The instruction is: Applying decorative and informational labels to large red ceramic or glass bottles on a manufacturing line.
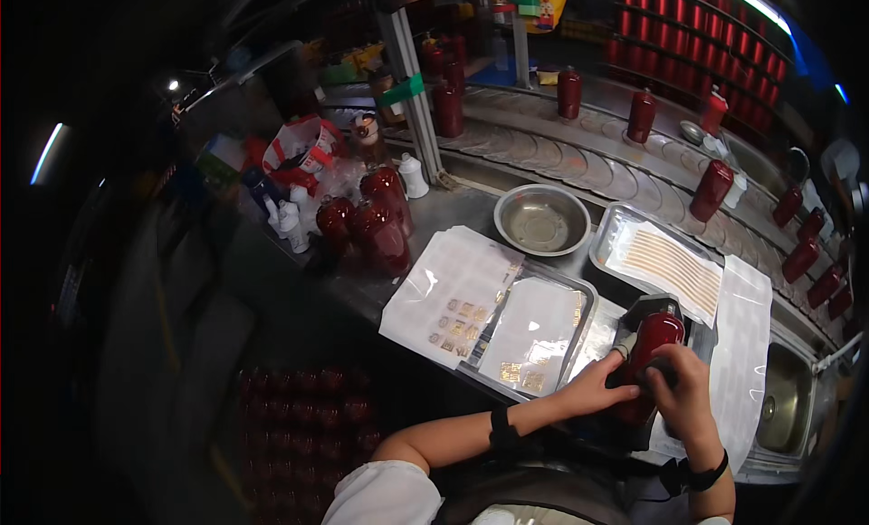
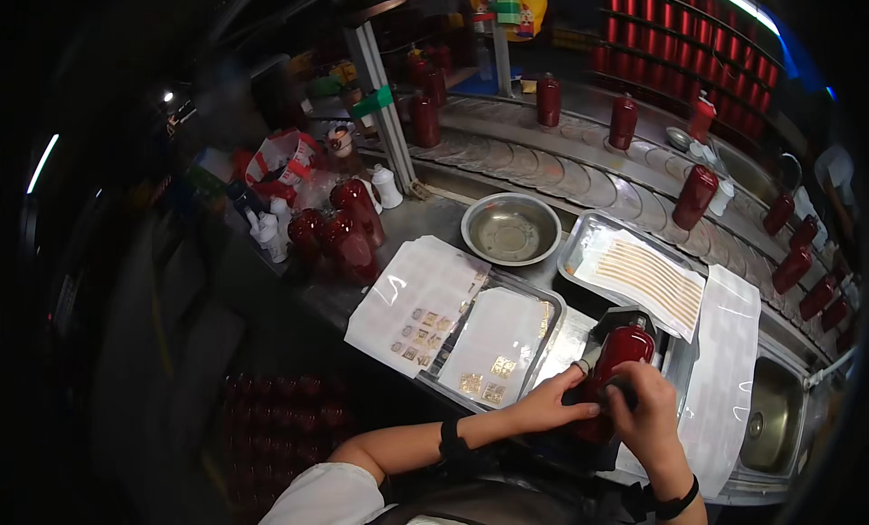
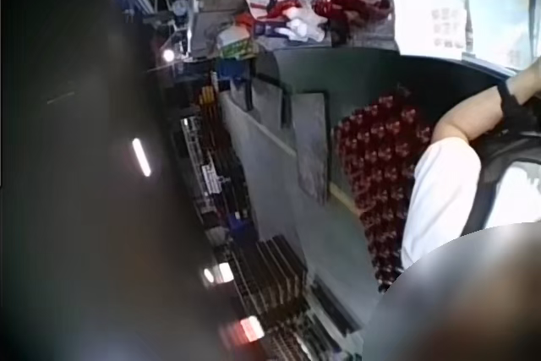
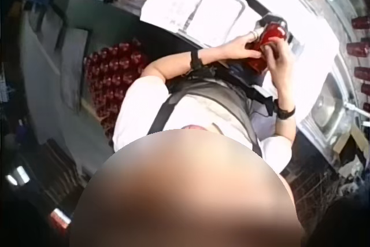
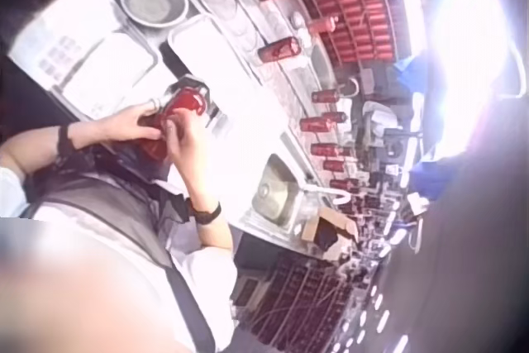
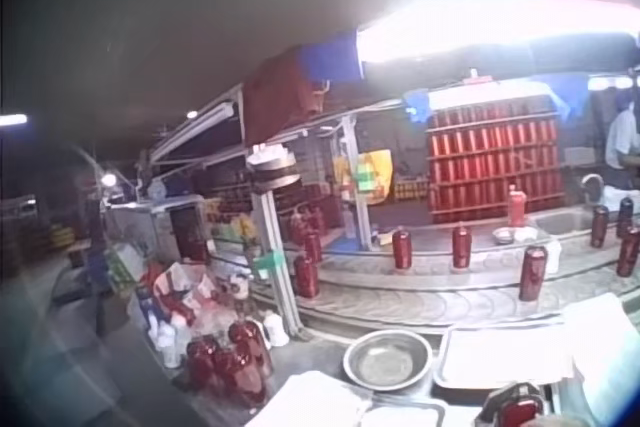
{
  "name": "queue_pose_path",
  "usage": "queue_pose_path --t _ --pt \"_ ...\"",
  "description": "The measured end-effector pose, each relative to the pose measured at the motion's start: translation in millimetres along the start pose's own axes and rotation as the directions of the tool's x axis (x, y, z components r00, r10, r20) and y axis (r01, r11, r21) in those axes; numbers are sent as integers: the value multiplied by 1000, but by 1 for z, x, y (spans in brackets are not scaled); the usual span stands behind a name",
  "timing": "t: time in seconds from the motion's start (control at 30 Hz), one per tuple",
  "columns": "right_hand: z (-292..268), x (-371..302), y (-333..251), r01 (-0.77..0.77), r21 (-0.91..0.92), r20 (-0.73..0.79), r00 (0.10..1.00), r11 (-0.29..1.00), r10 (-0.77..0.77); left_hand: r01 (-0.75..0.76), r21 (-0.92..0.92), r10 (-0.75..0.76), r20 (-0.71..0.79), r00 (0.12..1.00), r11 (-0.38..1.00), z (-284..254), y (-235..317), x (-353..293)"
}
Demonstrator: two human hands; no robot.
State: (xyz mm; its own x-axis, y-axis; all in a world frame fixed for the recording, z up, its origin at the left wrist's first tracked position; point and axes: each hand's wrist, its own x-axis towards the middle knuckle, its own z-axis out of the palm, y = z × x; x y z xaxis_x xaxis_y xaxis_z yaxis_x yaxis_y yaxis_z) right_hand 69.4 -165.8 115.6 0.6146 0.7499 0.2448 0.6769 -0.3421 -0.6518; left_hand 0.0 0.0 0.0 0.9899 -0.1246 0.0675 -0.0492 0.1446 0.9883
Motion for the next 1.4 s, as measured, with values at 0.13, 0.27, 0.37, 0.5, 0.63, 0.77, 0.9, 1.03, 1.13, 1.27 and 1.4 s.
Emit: queue_pose_path --t 0.13,0.27,0.37,0.5,0.63,0.77,0.9,1.03,1.13,1.27,1.4 --pt "3 15 -10 195 -426 -180 939 884 -293 -39 -7 39 -2 999 999 6 0 6" --pt "13 -4 -34 515 -380 196 857 769 -477 -106 153 124 -113 986 983 -5 9 -19" --pt "12 -21 -29 569 -255 260 819 782 -511 -151 452 228 -121 966 879 -6 -3 -26" --pt "7 -46 -1 63 -103 -361 928 993 -96 -294 682 315 97 944 670 11 36 -46" --pt "13 -81 7 142 -51 -293 944 989 -151 -315 758 327 142 934 572 13 32 -44" --pt "8 -70 11 -31 120 -445 892 992 82 -260 808 318 95 943 529 14 40 -40" --pt "11 -67 25 125 66 -377 922 990 -91 -219 820 309 54 949 529 16 40 -35" --pt "10 -83 23 93 187 -349 937 978 -22 -224 824 276 86 957 521 21 36 -28" --pt "7 -60 33 -198 466 -338 861 862 381 -193 858 302 46 952 477 31 48 -25" --pt "14 -56 53 -101 340 -580 760 935 293 -224 904 267 129 955 365 41 62 -15" --pt "24 -94 33 251 136 -473 867 958 -160 -247 904 323 131 937 350 47 49 -7"
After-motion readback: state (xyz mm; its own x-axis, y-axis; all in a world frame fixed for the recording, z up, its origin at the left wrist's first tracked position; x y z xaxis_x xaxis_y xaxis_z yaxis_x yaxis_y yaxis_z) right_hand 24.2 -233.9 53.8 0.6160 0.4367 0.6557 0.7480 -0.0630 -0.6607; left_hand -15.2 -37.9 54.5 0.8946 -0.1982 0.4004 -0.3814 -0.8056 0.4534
